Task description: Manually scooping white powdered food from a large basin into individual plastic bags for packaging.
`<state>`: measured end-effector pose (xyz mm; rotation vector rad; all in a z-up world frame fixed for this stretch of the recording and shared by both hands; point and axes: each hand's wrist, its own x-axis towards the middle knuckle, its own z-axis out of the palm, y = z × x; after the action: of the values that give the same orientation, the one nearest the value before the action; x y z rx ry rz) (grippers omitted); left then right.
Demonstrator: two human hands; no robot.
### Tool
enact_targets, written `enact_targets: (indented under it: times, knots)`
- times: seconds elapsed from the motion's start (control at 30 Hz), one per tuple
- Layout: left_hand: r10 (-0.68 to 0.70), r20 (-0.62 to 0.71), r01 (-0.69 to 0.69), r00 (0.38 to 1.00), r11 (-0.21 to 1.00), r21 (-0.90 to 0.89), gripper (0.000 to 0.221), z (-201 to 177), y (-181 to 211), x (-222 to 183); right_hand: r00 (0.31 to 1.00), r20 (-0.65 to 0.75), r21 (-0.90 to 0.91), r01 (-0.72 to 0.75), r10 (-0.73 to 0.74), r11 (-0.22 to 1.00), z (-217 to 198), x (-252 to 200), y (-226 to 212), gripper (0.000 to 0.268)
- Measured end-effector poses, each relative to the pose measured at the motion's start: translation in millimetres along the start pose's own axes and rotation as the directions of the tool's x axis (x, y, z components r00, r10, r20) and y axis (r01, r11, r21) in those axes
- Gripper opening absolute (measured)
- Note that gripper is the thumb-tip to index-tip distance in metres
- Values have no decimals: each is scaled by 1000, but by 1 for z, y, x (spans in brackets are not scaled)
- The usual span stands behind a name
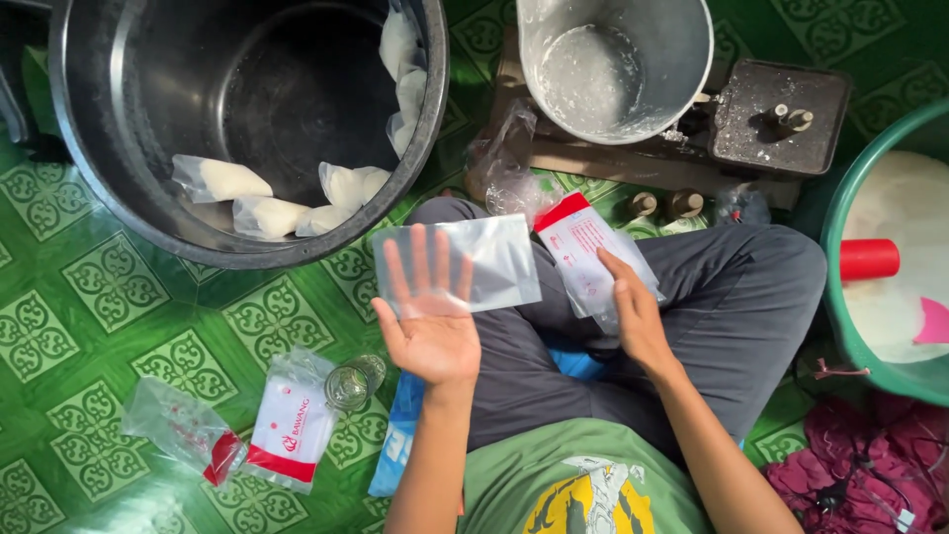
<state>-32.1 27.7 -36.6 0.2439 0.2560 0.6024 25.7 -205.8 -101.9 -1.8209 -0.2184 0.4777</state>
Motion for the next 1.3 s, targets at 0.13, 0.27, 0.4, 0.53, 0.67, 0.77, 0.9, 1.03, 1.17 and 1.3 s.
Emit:
enact_targets:
  times: [0.13,0.27,0.4,0.53,0.67,0.77,0.9,1.03,1.17,1.3]
  knots:
    - [-70,-14,69,997,996,-57,60,4,-10,-4,977,-98,398,-134,188,907,-3,-2,3,48]
    - [-116,-8,114,993,989,-94,61,15,-24,-11,978,-100,427,-122,181,896,-7,-1,-25,47]
    - [-184,16,185,983,974,-133,62,19,-36,-17,987,-65,522,-91,146,848,-6,-5,-41,51]
    - [-214,23,215,977,970,-116,63,18,-45,-23,987,-98,470,-69,130,880,-10,-2,-61,39]
    - [-225,25,226,974,968,-106,62,14,-46,-25,969,-129,356,-151,209,922,-9,0,-79,25]
    - [-221,19,222,975,971,-87,63,12,-46,-24,957,-154,322,-185,244,929,-9,0,-76,20]
    - [-185,-27,186,982,981,55,63,9,-48,-23,951,-187,293,-184,245,938,-12,-2,-81,19]
    - [107,-262,76,959,795,602,62,-2,-56,-21,939,-248,201,-192,239,961,-25,-4,-96,15]
    - [331,-93,-68,939,442,895,77,14,-53,-27,936,-282,110,-184,209,977,-27,-1,-88,13]
    - [158,127,-181,979,405,896,24,38,-55,-33,931,-301,130,-176,207,976,-23,-2,-80,10]
